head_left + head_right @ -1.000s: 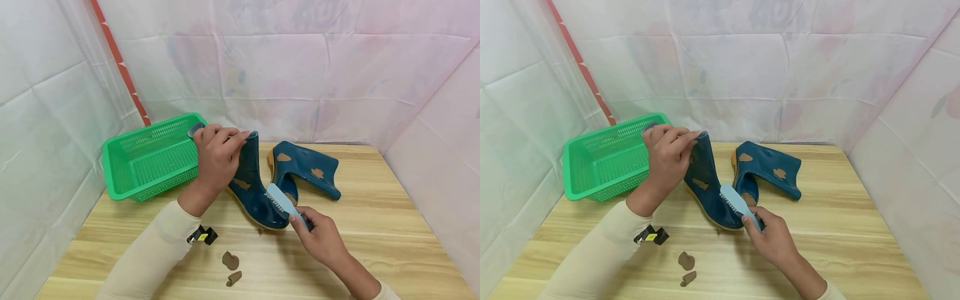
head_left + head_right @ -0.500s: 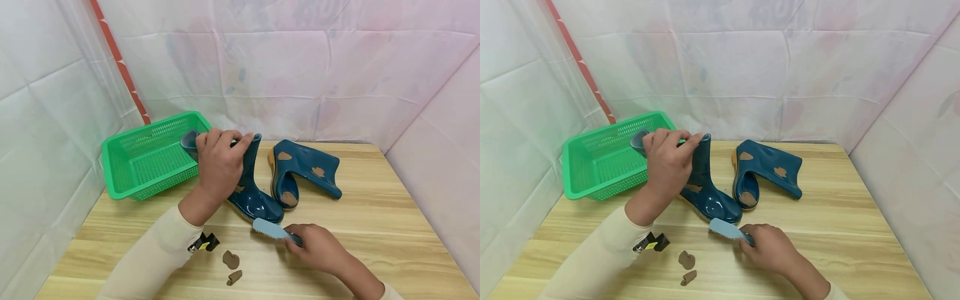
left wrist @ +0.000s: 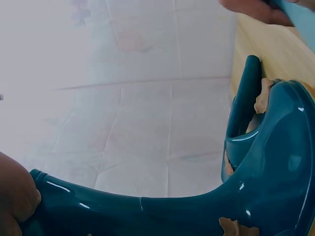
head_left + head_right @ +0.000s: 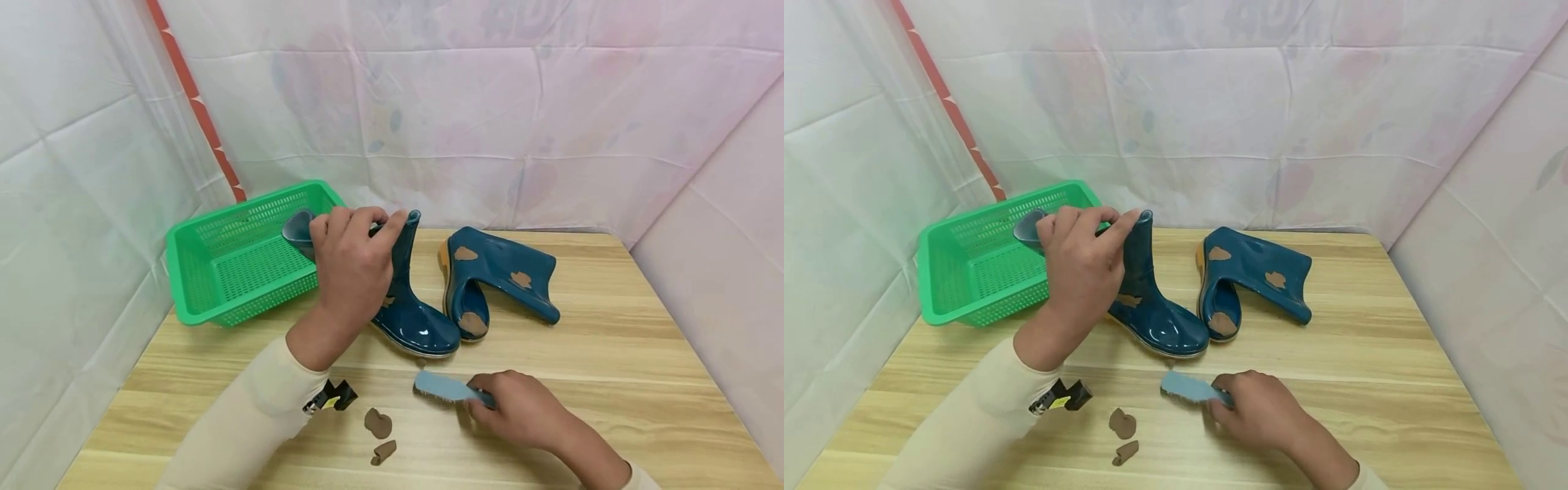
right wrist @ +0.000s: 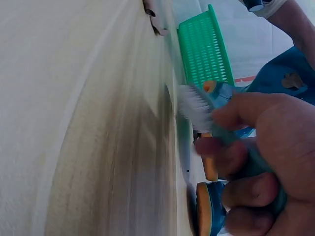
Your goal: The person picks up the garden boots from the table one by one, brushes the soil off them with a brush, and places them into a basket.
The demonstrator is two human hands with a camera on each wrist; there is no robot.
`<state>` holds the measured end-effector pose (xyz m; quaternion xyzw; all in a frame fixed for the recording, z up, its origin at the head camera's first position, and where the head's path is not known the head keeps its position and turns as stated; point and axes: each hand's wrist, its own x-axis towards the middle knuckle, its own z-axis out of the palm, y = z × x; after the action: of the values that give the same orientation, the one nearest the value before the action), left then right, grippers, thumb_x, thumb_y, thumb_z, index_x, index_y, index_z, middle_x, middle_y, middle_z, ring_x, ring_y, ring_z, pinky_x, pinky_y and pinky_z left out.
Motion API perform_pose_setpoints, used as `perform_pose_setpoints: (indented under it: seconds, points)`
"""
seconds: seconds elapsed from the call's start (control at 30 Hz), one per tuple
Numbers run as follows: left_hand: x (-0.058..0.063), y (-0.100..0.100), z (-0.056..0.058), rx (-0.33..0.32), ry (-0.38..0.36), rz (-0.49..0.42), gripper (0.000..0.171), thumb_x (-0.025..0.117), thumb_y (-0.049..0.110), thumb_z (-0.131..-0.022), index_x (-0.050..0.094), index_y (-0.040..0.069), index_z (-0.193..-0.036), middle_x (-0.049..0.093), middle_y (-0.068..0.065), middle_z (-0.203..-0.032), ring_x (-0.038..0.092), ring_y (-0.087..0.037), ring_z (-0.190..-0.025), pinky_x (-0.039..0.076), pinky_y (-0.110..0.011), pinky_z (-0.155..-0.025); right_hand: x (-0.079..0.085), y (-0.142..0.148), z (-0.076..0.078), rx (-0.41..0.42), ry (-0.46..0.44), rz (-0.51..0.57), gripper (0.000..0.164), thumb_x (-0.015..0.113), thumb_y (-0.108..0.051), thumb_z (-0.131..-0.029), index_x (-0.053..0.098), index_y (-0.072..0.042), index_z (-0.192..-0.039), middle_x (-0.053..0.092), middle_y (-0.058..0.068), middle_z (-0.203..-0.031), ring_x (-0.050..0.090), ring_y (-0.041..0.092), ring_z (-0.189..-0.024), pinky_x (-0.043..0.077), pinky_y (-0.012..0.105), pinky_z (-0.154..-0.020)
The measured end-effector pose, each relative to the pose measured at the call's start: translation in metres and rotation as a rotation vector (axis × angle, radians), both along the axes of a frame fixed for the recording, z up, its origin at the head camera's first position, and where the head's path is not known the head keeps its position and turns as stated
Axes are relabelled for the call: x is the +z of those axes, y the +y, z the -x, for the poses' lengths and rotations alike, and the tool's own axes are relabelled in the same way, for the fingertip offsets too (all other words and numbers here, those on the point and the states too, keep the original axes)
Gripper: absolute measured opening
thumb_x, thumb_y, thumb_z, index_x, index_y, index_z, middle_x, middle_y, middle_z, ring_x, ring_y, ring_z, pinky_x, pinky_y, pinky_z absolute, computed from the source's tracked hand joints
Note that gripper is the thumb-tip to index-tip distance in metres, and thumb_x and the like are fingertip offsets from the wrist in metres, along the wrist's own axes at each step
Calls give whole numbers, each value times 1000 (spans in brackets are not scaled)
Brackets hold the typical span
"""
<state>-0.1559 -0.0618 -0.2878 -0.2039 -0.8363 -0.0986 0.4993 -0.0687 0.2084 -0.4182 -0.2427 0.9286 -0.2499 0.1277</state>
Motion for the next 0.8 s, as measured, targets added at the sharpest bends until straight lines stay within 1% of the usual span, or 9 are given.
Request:
perform_pose_setpoints:
  seconds: [0.07,0.17,0.3,0.37,0.43,0.53,0.67,0.73,0.8]
  points:
    - [0,0,-1,4,-1,2,32,61,2,-100,80,19,-119,67,-4,-100,49,-27,-85,32,-47,-78,1,-2,0,-50,32,17,14,73,-26,-96,76,-16,-105,59,-20,-75,48,1,-61,42,25,-56]
    - [-2,1,-3,20,-7,5,33,59,2,-101,80,20,-119,66,-3,-99,49,-27,-83,32,-47,-76,3,-5,1,-94,40,28,14,72,-24,-96,76,-14,-105,56,-18,-71,46,2,-59,40,25,-54]
    - [-6,2,-5,39,-32,40,35,52,4,-105,79,19,-122,66,-4,-100,49,-28,-81,33,-46,-75,3,-5,1,-86,33,-5,10,72,-24,-96,76,-16,-101,53,-19,-68,45,1,-58,40,25,-54]
    - [-8,2,-4,39,-44,55,35,51,5,-106,79,19,-123,68,-4,-100,49,-27,-81,34,-46,-75,3,-4,0,-101,45,-11,10,73,-25,-96,76,-17,-102,54,-19,-69,45,2,-58,40,25,-54]
    - [-9,1,-1,36,-50,64,33,51,7,-107,78,19,-123,69,-4,-101,49,-27,-83,33,-47,-77,4,-3,-1,-133,67,-6,11,73,-26,-96,76,-17,-103,55,-19,-70,45,2,-58,39,25,-54]
    - [-13,-6,5,21,-49,56,27,56,14,-107,78,16,-123,72,-4,-102,50,-27,-88,32,-49,-80,4,-4,-1,-183,92,14,13,74,-25,-95,76,-17,-105,55,-17,-70,45,3,-58,39,26,-53]
    - [-21,-22,14,-4,-23,40,28,61,26,-105,75,10,-123,74,-7,-105,51,-30,-96,30,-53,-88,4,-5,-1,-199,112,29,13,75,-24,-95,76,-17,-106,54,-17,-69,44,2,-57,37,25,-52]
    - [-26,-31,18,-18,-4,41,28,60,25,-106,74,8,-124,74,-9,-107,52,-33,-101,28,-56,-92,4,-5,0,-197,115,33,13,75,-24,-95,76,-17,-106,54,-17,-69,44,2,-57,37,25,-51]
    - [-29,-40,20,-47,6,53,29,60,18,-104,71,5,-127,73,-10,-109,52,-35,-105,26,-59,-93,3,-6,0,-200,118,31,13,75,-23,-95,76,-16,-106,54,-17,-69,44,2,-56,37,25,-51]
